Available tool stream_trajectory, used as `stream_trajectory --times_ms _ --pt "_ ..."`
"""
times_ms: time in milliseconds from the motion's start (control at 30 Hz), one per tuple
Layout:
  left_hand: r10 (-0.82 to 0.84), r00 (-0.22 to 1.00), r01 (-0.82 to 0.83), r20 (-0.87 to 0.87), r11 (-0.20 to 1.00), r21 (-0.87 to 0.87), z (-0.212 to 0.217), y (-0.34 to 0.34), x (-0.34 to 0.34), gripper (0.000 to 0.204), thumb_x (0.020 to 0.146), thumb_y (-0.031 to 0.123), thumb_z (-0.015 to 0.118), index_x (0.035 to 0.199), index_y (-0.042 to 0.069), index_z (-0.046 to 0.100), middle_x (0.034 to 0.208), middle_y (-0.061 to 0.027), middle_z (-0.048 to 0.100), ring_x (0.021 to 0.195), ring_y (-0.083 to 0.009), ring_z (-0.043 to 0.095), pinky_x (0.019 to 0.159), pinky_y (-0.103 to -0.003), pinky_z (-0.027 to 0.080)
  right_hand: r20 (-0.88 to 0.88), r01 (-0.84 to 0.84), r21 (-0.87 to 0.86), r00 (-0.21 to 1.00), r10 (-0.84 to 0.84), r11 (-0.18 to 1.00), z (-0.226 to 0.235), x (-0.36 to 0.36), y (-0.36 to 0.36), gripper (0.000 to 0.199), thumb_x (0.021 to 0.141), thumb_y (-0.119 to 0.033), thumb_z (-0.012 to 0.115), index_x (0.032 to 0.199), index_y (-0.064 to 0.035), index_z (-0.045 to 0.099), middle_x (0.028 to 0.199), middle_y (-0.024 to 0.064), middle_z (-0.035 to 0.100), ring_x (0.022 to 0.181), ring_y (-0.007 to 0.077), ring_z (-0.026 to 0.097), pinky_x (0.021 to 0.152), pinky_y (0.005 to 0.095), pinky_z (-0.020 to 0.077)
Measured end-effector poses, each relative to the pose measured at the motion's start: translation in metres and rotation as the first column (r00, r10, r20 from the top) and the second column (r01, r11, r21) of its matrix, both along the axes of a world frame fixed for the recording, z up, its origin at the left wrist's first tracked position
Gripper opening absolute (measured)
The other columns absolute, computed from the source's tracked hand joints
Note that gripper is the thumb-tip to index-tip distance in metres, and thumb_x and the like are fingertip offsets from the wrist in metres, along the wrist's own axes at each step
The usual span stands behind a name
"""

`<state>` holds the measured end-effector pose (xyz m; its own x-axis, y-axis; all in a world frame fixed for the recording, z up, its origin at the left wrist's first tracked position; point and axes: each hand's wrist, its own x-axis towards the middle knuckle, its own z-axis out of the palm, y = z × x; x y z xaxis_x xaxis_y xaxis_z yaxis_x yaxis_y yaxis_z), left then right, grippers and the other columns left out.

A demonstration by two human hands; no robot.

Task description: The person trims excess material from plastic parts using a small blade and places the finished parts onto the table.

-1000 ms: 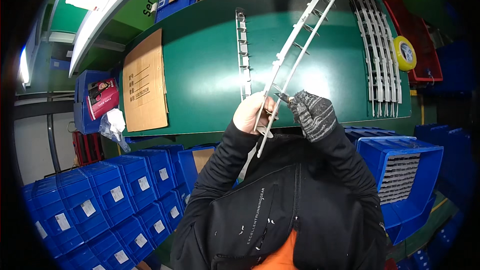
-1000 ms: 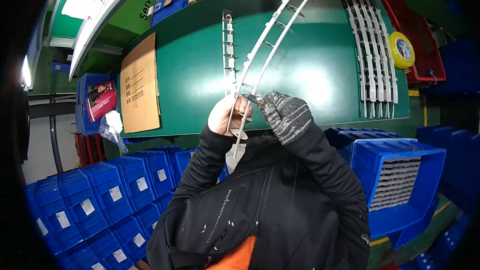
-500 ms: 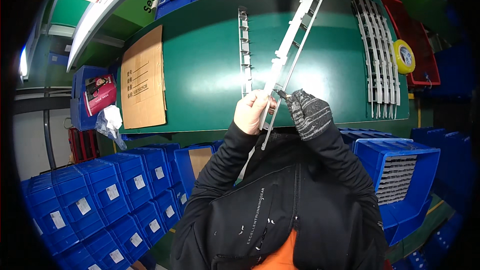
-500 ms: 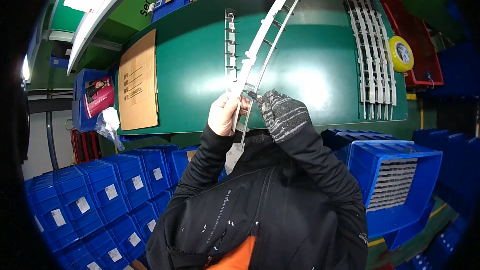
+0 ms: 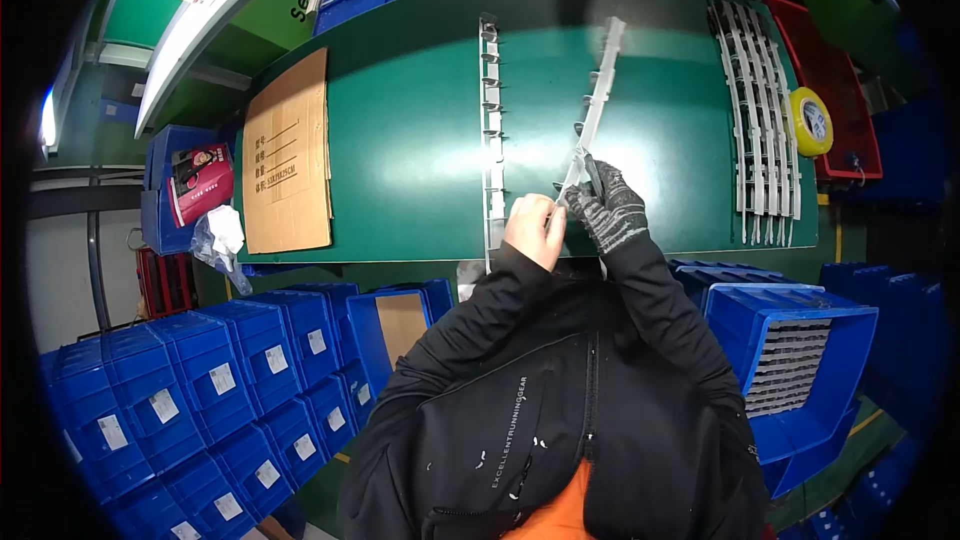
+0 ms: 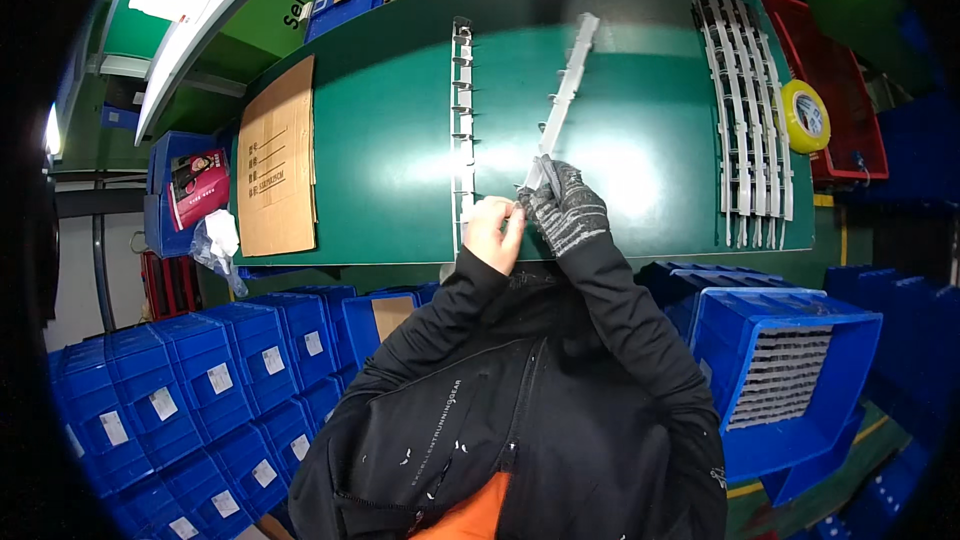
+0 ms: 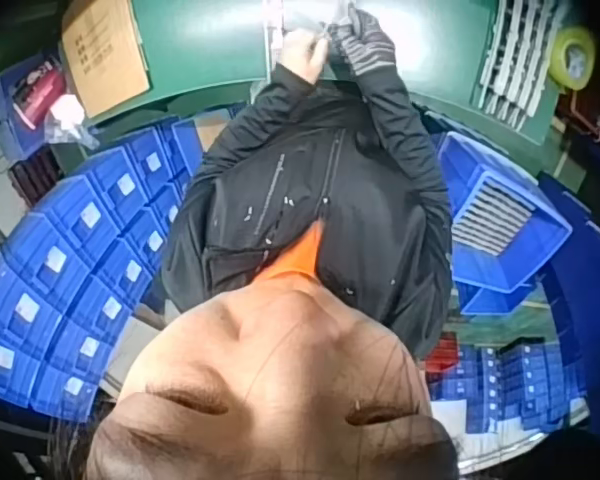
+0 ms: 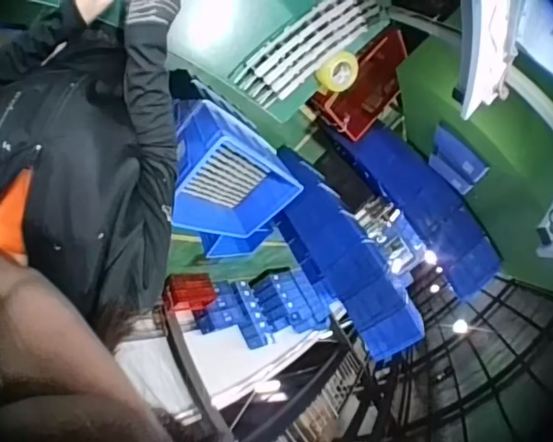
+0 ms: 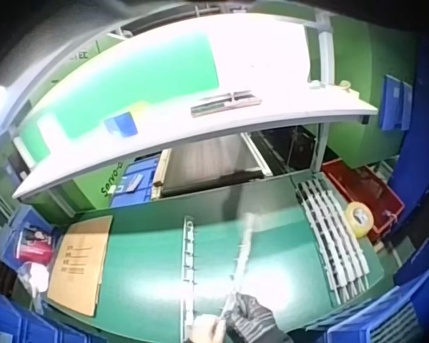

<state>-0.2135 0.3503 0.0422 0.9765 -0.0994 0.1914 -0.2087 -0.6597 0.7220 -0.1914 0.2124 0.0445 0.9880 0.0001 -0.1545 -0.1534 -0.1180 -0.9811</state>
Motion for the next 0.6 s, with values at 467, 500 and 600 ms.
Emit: stream_trajectory --times_ms 467,500,600 --pt "-0.343 0.925 0.352 -0.165 0.935 0.031 -0.020 0.005 -0.005 0.027 0.069 0.015 0.058 0.092 0.001 0.055 0.099 -0.0152 0.053 0.095 -0.0326 0.047 0.082 -0.038 0.038 -0.252 -0.196 -0.521 0.965 0.070 0.831 -0.038 0.006 -0.007 0.048 0.068 -0.028 0.062 0.107 -0.0035 0.049 0.079 0.0175 0.059 0.072 0.0313 0.058 0.067 0.0383 0.0460" --pt "-0.287 0.955 0.287 -0.077 0.958 -0.017 -0.018 0.011 -0.001 0.026 0.069 0.014 0.058 0.092 0.001 0.055 0.097 -0.0151 0.053 0.094 -0.0326 0.048 0.082 -0.038 0.038 -0.252 -0.195 -0.521 0.965 0.069 0.831 -0.041 0.007 -0.007 0.048 0.068 -0.028 0.062 0.107 -0.0035 0.049 0.079 0.0175 0.059 0.072 0.0313 0.058 0.067 0.0383 0.0460" --pt "0.135 0.991 -0.136 0.022 0.967 0.213 -0.007 0.035 0.012 0.035 0.066 0.014 0.059 0.099 0.001 0.052 0.102 -0.0172 0.051 0.097 -0.0336 0.046 0.084 -0.039 0.037 -0.343 -0.292 -0.609 0.935 0.087 0.737 -0.041 0.012 -0.007 0.046 0.071 -0.025 0.058 0.110 -0.0024 0.048 0.085 0.0203 0.059 0.078 0.0324 0.058 0.070 0.0386 0.0460"
